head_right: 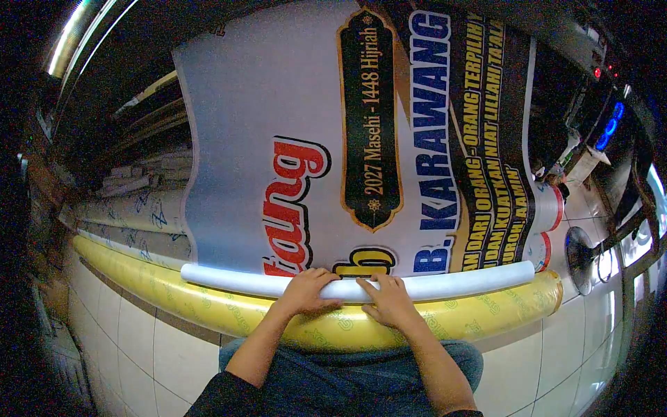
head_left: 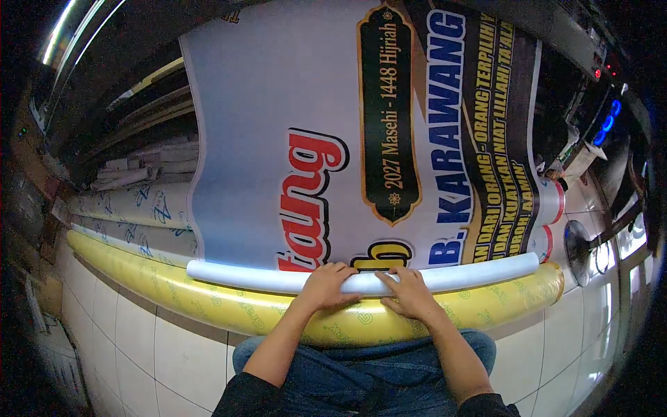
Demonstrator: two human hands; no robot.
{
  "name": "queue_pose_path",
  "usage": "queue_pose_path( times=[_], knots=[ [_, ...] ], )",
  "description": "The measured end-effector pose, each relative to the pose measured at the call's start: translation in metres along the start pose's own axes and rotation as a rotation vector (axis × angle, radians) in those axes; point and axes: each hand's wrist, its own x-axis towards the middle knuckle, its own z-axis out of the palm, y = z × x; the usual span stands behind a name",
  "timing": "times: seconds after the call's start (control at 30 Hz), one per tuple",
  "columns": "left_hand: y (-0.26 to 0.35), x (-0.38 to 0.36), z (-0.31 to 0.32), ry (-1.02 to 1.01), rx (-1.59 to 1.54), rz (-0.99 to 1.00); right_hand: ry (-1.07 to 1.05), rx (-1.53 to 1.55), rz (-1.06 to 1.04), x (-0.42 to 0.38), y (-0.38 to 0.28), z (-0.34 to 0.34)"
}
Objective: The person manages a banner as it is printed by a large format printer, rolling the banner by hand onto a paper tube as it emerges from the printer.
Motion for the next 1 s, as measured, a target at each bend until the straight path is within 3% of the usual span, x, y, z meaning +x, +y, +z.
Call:
queue_pose_path(
  times=[1.0],
  knots=[
    [0.0004,-0.0009,-0.0019,0.058,0.007,0.055,0.039,-0.006,-0.004,-0.0007,0.0012,0.0059]
  ],
)
